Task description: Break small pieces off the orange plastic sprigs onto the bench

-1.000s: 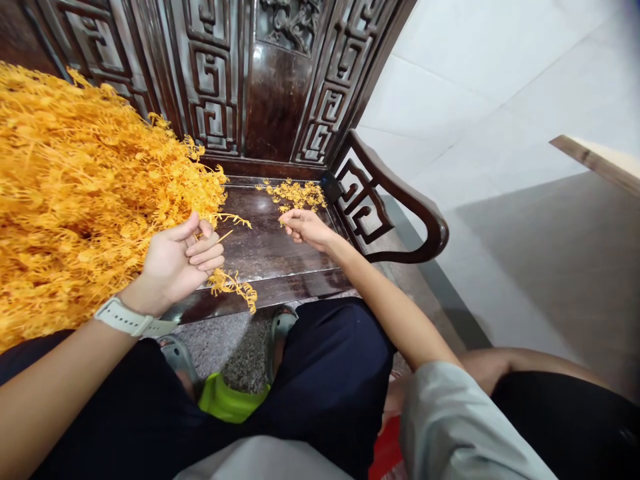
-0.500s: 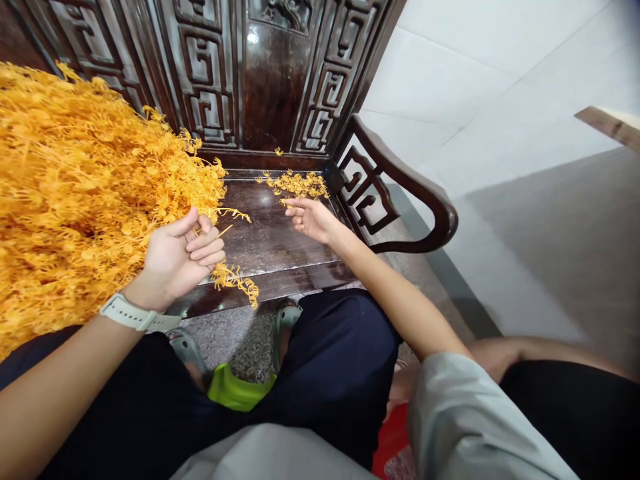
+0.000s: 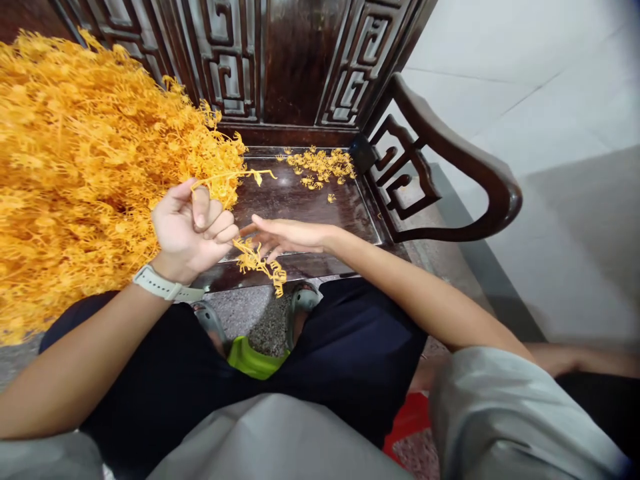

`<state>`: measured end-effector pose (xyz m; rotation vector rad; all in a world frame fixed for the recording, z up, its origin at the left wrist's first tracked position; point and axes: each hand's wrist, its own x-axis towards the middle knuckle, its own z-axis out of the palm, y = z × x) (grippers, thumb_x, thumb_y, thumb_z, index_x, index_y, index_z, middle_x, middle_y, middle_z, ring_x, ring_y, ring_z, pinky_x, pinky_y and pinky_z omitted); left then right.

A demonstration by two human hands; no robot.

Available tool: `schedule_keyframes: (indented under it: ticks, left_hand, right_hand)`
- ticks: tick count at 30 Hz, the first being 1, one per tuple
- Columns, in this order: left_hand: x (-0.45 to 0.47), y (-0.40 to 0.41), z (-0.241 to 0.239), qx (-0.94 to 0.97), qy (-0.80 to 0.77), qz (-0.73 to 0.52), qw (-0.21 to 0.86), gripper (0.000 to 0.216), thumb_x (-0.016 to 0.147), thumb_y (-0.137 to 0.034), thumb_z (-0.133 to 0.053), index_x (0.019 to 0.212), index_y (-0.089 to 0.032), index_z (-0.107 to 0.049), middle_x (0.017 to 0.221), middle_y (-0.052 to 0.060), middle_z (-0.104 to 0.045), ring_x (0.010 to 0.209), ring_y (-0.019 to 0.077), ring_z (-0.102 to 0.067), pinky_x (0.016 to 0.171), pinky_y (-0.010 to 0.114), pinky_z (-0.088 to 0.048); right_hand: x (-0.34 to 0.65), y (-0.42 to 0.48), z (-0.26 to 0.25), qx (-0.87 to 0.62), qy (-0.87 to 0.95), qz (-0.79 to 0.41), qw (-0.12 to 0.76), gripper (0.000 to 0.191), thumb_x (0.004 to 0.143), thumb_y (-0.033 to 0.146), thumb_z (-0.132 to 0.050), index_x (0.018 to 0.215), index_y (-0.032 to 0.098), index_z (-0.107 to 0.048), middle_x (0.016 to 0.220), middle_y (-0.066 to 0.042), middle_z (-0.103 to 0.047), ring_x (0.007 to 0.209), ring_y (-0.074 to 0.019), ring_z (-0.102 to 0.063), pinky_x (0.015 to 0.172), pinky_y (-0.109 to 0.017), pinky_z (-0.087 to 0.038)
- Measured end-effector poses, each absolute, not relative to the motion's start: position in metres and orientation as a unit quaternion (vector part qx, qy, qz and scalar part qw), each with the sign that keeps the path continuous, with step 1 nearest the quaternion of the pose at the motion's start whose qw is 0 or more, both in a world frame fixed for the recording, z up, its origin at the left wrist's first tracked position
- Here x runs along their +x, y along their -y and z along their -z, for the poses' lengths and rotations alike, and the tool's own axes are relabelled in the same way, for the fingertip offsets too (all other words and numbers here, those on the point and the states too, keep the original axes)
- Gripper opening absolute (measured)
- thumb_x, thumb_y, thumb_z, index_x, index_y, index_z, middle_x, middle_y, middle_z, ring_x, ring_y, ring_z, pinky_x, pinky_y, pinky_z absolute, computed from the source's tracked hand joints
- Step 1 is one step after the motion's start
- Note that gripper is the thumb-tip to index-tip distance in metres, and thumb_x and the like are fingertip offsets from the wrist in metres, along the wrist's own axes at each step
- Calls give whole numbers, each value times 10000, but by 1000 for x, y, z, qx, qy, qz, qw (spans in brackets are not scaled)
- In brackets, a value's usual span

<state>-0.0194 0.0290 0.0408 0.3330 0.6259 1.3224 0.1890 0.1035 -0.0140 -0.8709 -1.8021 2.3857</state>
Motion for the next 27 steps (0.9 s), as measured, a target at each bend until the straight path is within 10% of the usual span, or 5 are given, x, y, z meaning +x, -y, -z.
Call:
schedule_keyframes:
  ticks: [4, 11, 19, 27]
  left_hand:
    - [-19, -29, -39, 182, -275, -583, 743, 669, 1162, -376, -163, 512, -230, -100, 421, -21, -100, 398, 115, -122, 419, 299, -150]
    - [-30, -29, -39, 186, -285, -582, 739, 702, 1129, -405, -379, 515, -206, -104, 427, -26, -126, 360, 106, -237, 415, 289, -170]
    - [-33, -26, -40, 267, -294, -554, 732, 645, 1149, -355, -340, 536, -171, -253, 458, -22, -191, 422, 105, -177, 453, 289, -219]
    - [-6, -20, -40, 219, -330, -547, 737, 648, 1162, -266, -229, 535, -168, -356, 473, -12, -239, 434, 118, -214, 480, 293, -276]
  right_hand:
    - [177, -97, 18, -243, 643, -725, 51, 602, 1059, 695, -612, 1415, 223, -722, 1538, -115, -660, 1183, -236, -665, 919, -343, -618]
    - [174, -100, 23, -142, 654, -738, 86, 367, 982, 480, -822, 1102, 143, -740, 943, -16, -708, 830, -120, -596, 777, -252, -508]
    - [188, -128, 22, -310, 614, -669, 281, 438, 962, 571, -797, 851, 199, -596, 709, 43, -513, 611, -100, -404, 555, -222, -366]
    - [211, -163, 25, -353, 724, -516, 290, 303, 911, 420, -767, 772, 163, -688, 698, 9, -577, 689, -133, -478, 676, -262, -404]
